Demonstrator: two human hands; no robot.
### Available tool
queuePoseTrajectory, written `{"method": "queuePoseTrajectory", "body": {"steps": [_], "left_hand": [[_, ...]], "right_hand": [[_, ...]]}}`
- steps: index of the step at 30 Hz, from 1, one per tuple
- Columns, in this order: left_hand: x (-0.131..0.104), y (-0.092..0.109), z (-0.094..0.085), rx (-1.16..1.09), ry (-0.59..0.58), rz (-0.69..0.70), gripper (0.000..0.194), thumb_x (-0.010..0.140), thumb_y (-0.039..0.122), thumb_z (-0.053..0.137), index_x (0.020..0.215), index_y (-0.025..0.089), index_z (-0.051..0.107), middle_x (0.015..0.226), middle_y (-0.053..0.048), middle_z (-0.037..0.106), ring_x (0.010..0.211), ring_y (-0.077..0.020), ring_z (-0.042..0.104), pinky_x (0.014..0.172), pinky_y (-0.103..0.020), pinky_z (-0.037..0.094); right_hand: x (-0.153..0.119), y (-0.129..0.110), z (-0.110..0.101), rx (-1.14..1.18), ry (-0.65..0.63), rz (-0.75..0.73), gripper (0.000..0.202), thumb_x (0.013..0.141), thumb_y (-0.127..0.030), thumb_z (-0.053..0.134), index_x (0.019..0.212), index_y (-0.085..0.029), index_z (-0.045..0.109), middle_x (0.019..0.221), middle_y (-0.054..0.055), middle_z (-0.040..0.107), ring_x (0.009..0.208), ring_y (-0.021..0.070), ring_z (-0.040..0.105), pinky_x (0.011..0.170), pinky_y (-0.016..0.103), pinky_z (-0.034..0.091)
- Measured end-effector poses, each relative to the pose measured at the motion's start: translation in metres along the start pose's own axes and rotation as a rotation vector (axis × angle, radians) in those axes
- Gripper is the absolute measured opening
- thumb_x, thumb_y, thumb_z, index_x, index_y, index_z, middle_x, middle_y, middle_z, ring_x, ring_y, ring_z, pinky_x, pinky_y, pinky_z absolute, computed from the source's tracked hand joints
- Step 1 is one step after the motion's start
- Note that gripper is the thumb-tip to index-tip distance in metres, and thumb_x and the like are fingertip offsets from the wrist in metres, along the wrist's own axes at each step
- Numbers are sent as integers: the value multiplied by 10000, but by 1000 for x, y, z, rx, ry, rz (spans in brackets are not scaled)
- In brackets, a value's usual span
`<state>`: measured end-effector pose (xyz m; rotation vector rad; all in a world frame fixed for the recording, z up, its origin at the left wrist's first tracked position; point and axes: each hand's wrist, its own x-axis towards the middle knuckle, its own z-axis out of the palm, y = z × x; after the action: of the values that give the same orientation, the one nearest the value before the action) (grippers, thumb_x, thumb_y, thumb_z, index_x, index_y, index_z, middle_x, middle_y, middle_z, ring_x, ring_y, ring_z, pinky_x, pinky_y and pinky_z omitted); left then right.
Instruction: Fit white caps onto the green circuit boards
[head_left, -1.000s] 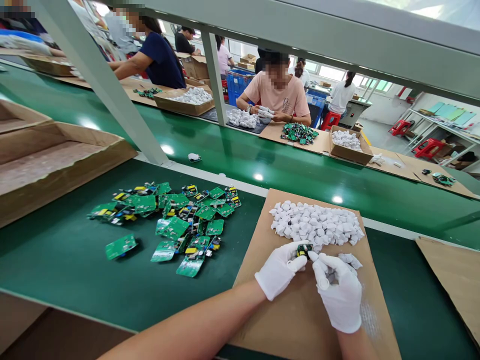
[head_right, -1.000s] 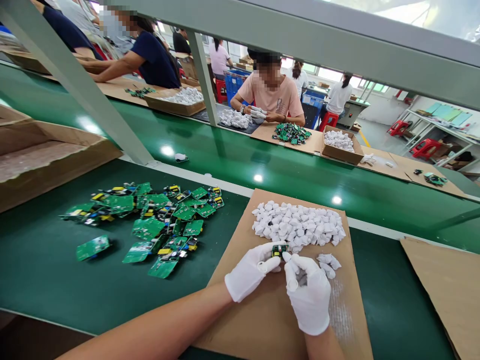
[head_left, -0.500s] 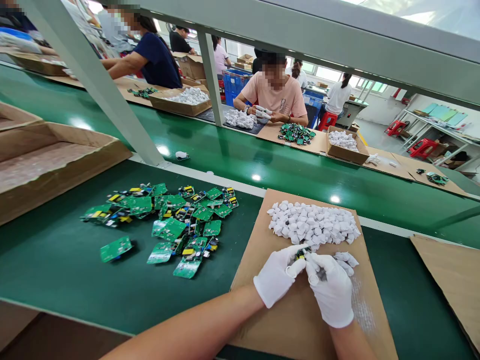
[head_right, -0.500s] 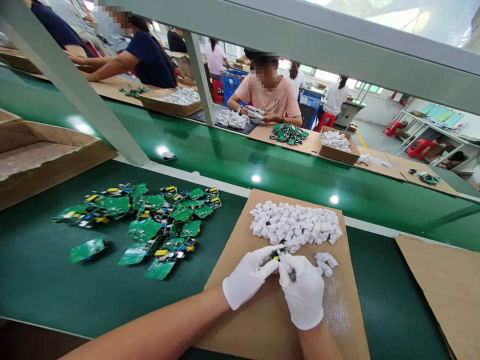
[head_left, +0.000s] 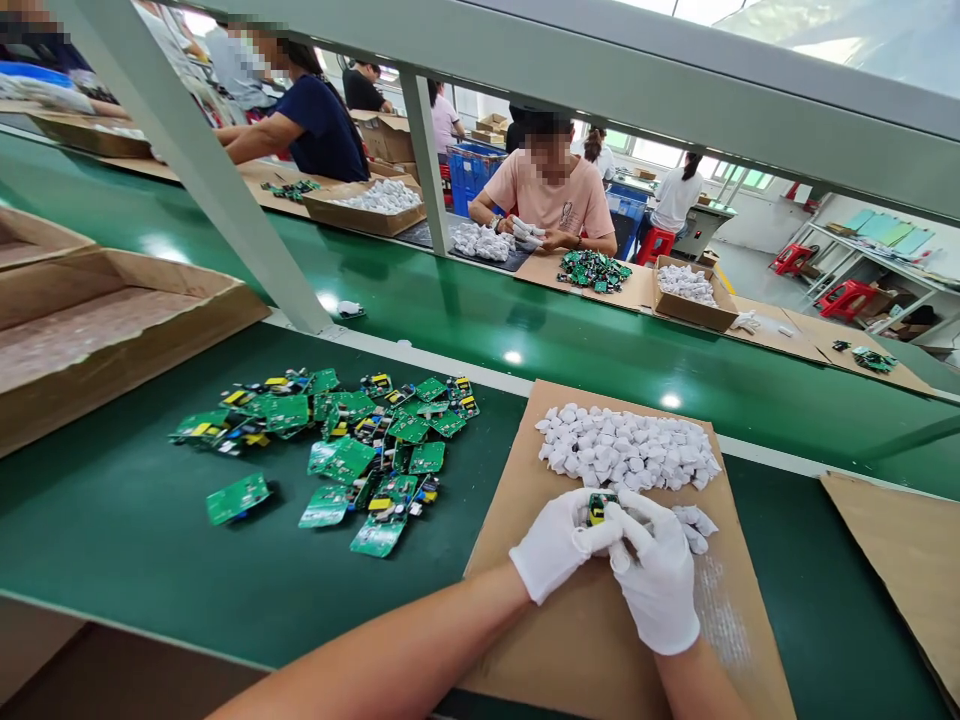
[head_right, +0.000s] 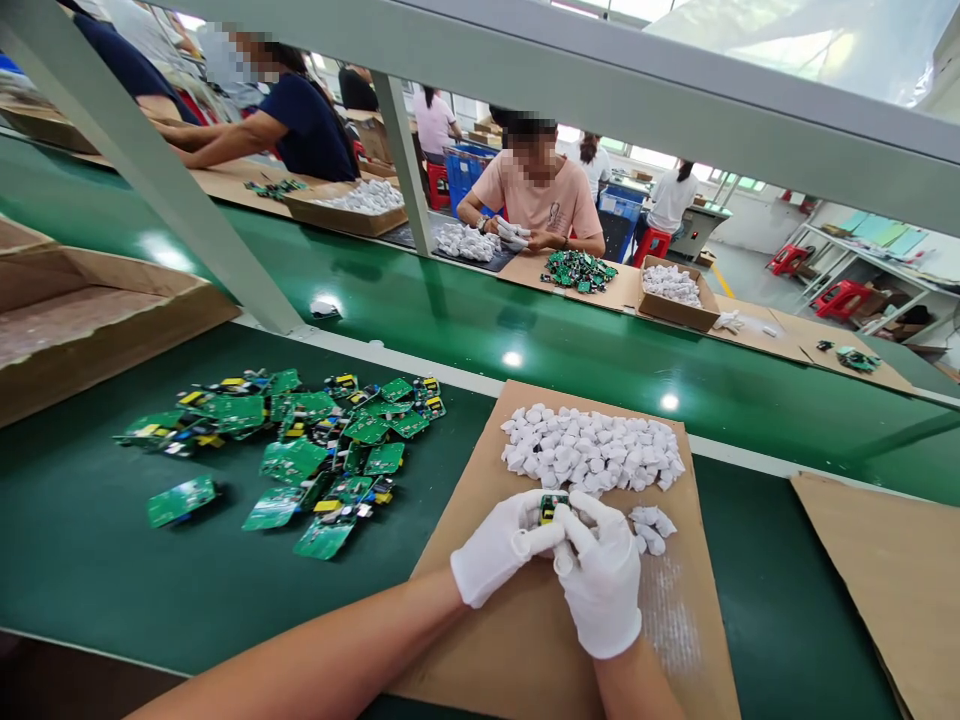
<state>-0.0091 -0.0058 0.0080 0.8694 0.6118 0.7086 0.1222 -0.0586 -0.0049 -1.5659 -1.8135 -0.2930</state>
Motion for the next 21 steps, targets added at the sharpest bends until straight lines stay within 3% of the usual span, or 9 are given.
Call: {"method": "queuePoseTrajectory", "body": {"steps": [3, 9, 13, 17, 21], "left_hand": [[-1, 1, 1, 12, 7, 9, 361, 574, 280, 751, 864, 121, 608, 746, -30, 622, 649, -115, 558, 632, -236, 444], [-1, 9, -3, -107, -136, -92, 297, 662, 383, 684, 743, 123, 566, 696, -24, 578, 596, -113, 571, 610, -248, 445], [-2, 7, -4, -131, -166, -113, 305, 663, 384, 685, 759, 132, 544, 654, -17, 575, 564, -114, 576, 611, -261, 456], [-1, 2, -6, -208, -196, -147, 308, 688, 381, 661, 848, 135, 570, 686, -27, 581, 633, -135, 599, 659, -300, 483], [1, 1, -7, -143, -177, -135, 298, 706, 390, 636, 836, 128, 578, 685, -35, 579, 606, -127, 583, 617, -283, 483]], "right_hand": [[1, -3, 0, 21, -21, -22, 280, 779, -182, 509, 997, -274, 658, 1070, 72, 604, 874, 222, 589, 740, 390, 506], [8, -4, -3, 267, -88, 69, 426, 757, -233, 580, 1181, -219, 547, 1133, 99, 586, 1037, 261, 558, 835, 406, 504], [7, -2, -4, 318, -78, 77, 253, 792, -202, 557, 1026, -254, 636, 1105, 83, 599, 1002, 236, 580, 815, 390, 512], [4, 0, -4, 385, -42, 55, 256, 788, -165, 556, 1010, -264, 635, 1111, 86, 575, 991, 224, 577, 783, 376, 521], [4, 0, -9, 439, -120, 120, 211, 802, -220, 544, 977, -268, 654, 1218, 80, 522, 1007, 230, 575, 827, 399, 504]]}}
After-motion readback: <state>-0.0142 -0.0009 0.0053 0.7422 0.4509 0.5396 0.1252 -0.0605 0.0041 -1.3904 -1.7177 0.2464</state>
